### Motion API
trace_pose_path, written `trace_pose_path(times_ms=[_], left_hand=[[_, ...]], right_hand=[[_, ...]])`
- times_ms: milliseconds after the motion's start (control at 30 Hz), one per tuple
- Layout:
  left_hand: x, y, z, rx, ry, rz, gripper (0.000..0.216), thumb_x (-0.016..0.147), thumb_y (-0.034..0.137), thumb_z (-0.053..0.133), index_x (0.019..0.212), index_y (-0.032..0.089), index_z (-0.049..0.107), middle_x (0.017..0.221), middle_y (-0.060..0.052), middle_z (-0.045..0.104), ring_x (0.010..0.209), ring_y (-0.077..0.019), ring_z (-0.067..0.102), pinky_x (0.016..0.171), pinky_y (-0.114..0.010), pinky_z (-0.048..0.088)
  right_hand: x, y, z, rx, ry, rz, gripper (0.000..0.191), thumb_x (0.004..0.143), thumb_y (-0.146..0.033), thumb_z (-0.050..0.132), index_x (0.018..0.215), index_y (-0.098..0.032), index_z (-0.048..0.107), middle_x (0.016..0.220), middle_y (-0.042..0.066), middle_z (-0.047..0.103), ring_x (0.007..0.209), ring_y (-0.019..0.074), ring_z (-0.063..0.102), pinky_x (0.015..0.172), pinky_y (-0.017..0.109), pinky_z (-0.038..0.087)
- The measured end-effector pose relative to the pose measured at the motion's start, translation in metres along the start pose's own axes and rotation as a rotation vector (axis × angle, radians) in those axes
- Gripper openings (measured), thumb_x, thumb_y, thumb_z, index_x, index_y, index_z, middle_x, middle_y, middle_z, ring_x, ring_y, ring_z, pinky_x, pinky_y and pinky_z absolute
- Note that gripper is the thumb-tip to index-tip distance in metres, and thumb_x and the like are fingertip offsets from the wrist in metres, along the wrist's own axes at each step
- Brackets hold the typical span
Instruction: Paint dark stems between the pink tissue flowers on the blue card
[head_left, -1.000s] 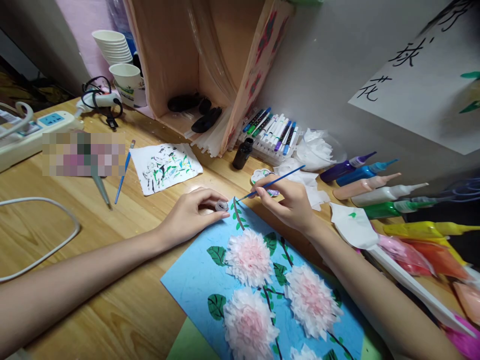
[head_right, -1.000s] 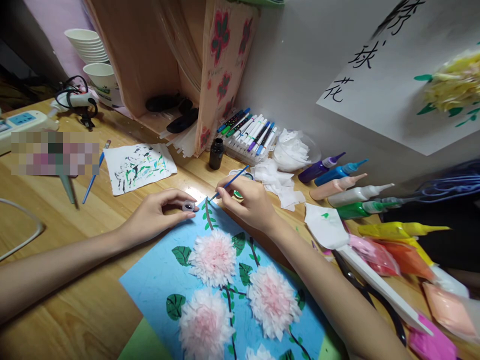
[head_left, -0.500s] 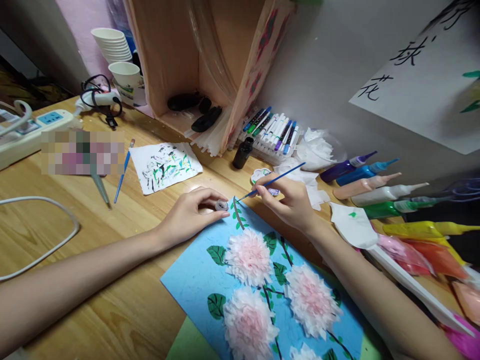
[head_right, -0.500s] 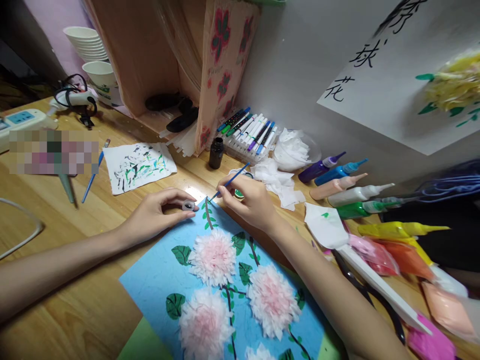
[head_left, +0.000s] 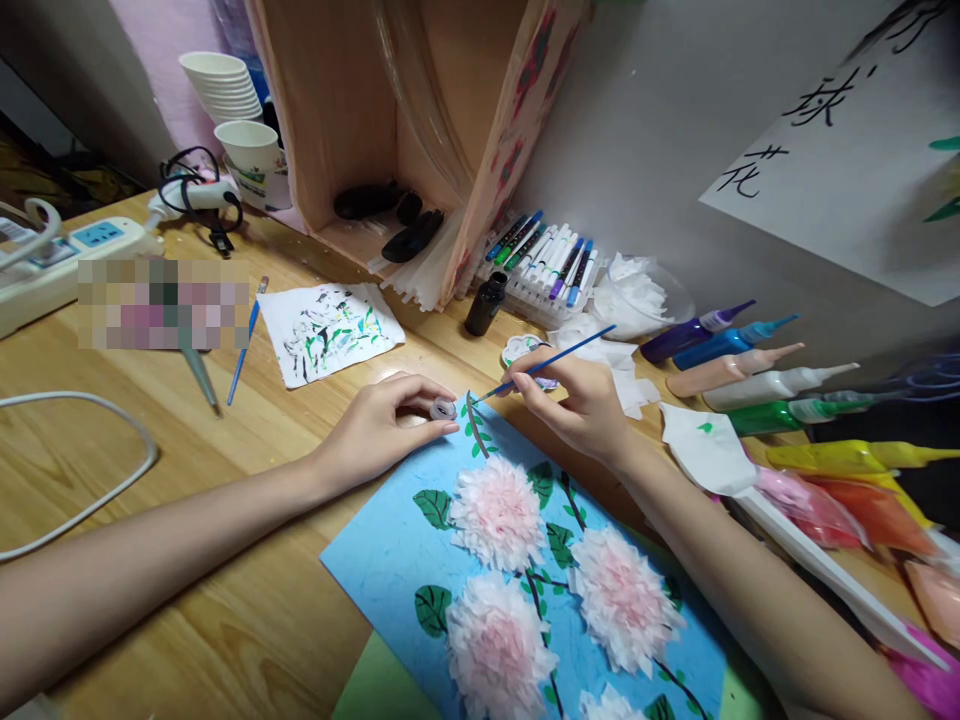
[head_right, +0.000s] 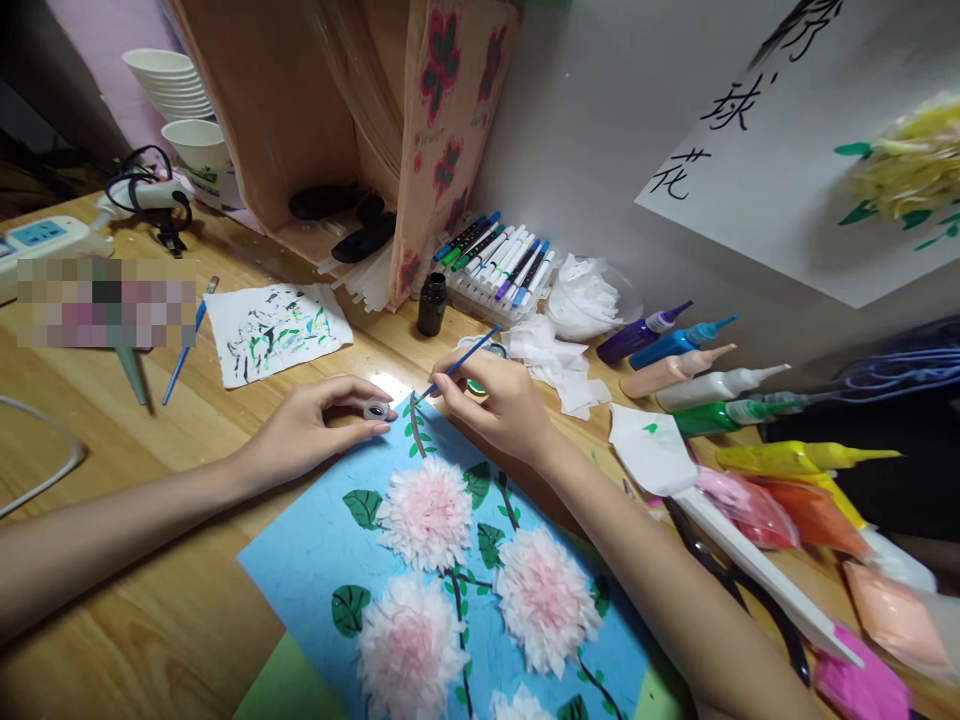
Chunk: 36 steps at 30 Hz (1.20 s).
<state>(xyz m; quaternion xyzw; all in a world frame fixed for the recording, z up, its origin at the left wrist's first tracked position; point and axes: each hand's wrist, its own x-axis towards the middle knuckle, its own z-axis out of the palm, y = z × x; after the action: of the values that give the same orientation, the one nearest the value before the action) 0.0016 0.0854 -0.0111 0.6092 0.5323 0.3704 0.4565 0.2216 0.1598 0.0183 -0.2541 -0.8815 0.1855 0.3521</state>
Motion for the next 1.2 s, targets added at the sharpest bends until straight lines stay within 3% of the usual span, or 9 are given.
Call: trace_pose_path(times_ms=[733, 900, 1033, 1200], left_hand=[[0.0, -0.001, -0.001, -0.002, -0.01, -0.005, 0.029, 0.077, 0.032, 0.072, 0.101, 0.015, 0.066, 0.103, -0.007, 0.069, 0.089, -0.0151, 0.068, 0.085, -0.03, 0.054], [0.0, -0.002, -0.002, 0.013, 0.0, 0.022, 0.03, 0.077, 0.034, 0.072, 0.101, 0.016, 0.067, 0.101, -0.007, 0.068, 0.089, -0.0162, 0.067, 0.085, -0.032, 0.054], [-0.002, -0.001, -0.002, 0.075, 0.04, 0.108, 0.027, 0.075, 0.032, 0.074, 0.097, 0.018, 0.069, 0.095, -0.006, 0.066, 0.088, -0.0165, 0.064, 0.083, -0.032, 0.054], [-0.004, 0.001, -0.001, 0.027, 0.055, 0.161, 0.022, 0.073, 0.025, 0.075, 0.094, 0.018, 0.07, 0.095, -0.005, 0.063, 0.086, -0.0144, 0.062, 0.077, -0.027, 0.055]], right_hand=[[-0.001, 0.003, -0.002, -0.023, -0.009, 0.039, 0.013, 0.089, -0.019, 0.053, 0.08, -0.019, 0.061, 0.071, 0.001, 0.069, 0.064, 0.0124, 0.064, 0.058, 0.023, 0.048], [-0.003, -0.004, -0.004, 0.108, 0.168, 0.029, 0.012, 0.091, -0.02, 0.052, 0.084, -0.021, 0.062, 0.077, 0.002, 0.067, 0.071, 0.0141, 0.064, 0.065, 0.028, 0.051], [-0.002, -0.022, -0.007, 0.293, 0.303, 0.027, 0.014, 0.091, -0.022, 0.05, 0.087, -0.023, 0.063, 0.076, 0.003, 0.066, 0.07, 0.0153, 0.063, 0.062, 0.03, 0.052], [0.001, -0.035, -0.008, 0.201, 0.104, -0.112, 0.017, 0.087, -0.013, 0.051, 0.095, -0.023, 0.062, 0.079, 0.004, 0.069, 0.072, 0.0167, 0.064, 0.065, 0.033, 0.051]])
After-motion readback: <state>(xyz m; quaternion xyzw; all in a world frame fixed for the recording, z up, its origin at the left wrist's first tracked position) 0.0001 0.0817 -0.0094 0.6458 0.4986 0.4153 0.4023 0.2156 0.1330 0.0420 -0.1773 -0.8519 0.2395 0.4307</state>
